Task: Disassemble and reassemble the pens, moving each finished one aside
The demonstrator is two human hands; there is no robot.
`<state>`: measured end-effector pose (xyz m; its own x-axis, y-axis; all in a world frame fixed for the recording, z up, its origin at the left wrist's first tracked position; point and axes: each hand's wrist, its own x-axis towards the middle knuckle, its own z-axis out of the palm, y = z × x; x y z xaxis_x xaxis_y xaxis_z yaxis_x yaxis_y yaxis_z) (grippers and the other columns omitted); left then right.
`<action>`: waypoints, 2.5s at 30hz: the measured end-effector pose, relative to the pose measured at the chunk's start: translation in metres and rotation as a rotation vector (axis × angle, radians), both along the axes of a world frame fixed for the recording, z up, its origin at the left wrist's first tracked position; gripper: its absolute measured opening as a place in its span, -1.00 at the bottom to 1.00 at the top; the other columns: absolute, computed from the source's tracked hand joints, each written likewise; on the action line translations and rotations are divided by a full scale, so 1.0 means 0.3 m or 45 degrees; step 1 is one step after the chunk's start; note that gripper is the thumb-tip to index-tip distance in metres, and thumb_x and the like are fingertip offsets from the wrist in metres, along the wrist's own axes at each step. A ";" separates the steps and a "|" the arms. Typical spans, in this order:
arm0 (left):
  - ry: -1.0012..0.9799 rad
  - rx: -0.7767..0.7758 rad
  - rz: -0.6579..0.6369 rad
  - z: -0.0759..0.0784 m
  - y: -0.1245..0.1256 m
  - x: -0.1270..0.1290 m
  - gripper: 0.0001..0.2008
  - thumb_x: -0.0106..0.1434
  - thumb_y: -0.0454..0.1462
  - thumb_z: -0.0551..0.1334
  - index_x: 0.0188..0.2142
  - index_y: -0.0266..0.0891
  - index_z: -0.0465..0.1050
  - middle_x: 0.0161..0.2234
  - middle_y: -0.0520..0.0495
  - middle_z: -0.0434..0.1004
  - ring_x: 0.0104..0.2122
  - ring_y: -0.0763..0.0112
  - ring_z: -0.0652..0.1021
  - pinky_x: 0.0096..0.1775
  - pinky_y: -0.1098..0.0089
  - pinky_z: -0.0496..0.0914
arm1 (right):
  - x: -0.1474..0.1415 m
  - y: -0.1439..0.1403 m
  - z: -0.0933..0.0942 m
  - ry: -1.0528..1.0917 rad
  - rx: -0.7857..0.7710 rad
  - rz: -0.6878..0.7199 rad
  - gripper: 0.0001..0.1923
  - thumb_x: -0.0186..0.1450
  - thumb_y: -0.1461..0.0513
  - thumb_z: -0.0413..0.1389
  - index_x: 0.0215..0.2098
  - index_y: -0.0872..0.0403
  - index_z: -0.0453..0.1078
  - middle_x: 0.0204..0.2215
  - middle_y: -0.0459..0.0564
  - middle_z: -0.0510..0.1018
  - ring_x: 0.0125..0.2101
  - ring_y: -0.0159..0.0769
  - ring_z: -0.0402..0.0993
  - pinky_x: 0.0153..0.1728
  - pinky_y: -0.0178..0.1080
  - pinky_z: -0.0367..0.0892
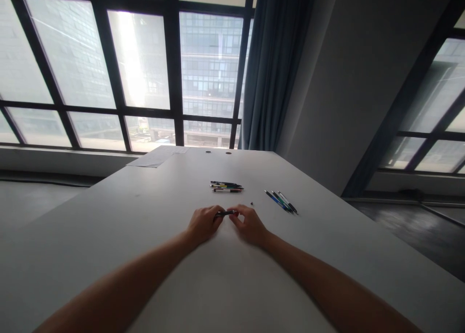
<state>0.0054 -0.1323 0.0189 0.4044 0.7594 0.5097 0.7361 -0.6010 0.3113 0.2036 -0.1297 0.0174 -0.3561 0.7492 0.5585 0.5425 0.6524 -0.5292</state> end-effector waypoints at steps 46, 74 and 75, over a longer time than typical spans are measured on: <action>0.088 -0.045 0.001 0.009 -0.003 0.006 -0.80 0.26 -0.27 0.12 -0.18 -0.15 0.50 -0.31 -0.02 0.63 -0.40 0.36 0.57 -0.36 0.44 0.32 | 0.215 0.195 -0.056 -0.319 -0.034 -0.623 -0.74 0.31 0.35 -0.02 -0.19 0.14 0.50 -0.18 0.10 0.50 -0.19 -0.29 0.43 -0.14 -0.32 0.25; 0.081 -0.083 0.053 0.001 0.005 0.003 -0.78 0.26 -0.26 0.12 -0.16 -0.16 0.49 -0.28 -0.02 0.63 -0.37 0.35 0.57 -0.33 0.42 0.32 | 0.195 0.178 -0.037 -0.141 0.181 -0.685 -0.57 0.14 0.28 0.03 -0.01 0.19 0.37 -0.18 0.10 0.45 -0.18 -0.18 0.34 -0.08 -0.17 0.24; 0.085 -0.087 0.052 0.001 0.005 0.003 -0.78 0.27 -0.26 0.11 -0.15 -0.16 0.49 -0.28 -0.02 0.63 -0.36 0.35 0.57 -0.32 0.42 0.33 | 0.214 0.192 -0.042 -0.132 0.168 -0.682 -0.53 0.13 0.28 0.04 0.02 0.20 0.35 -0.16 0.11 0.45 -0.16 -0.17 0.34 -0.05 -0.16 0.24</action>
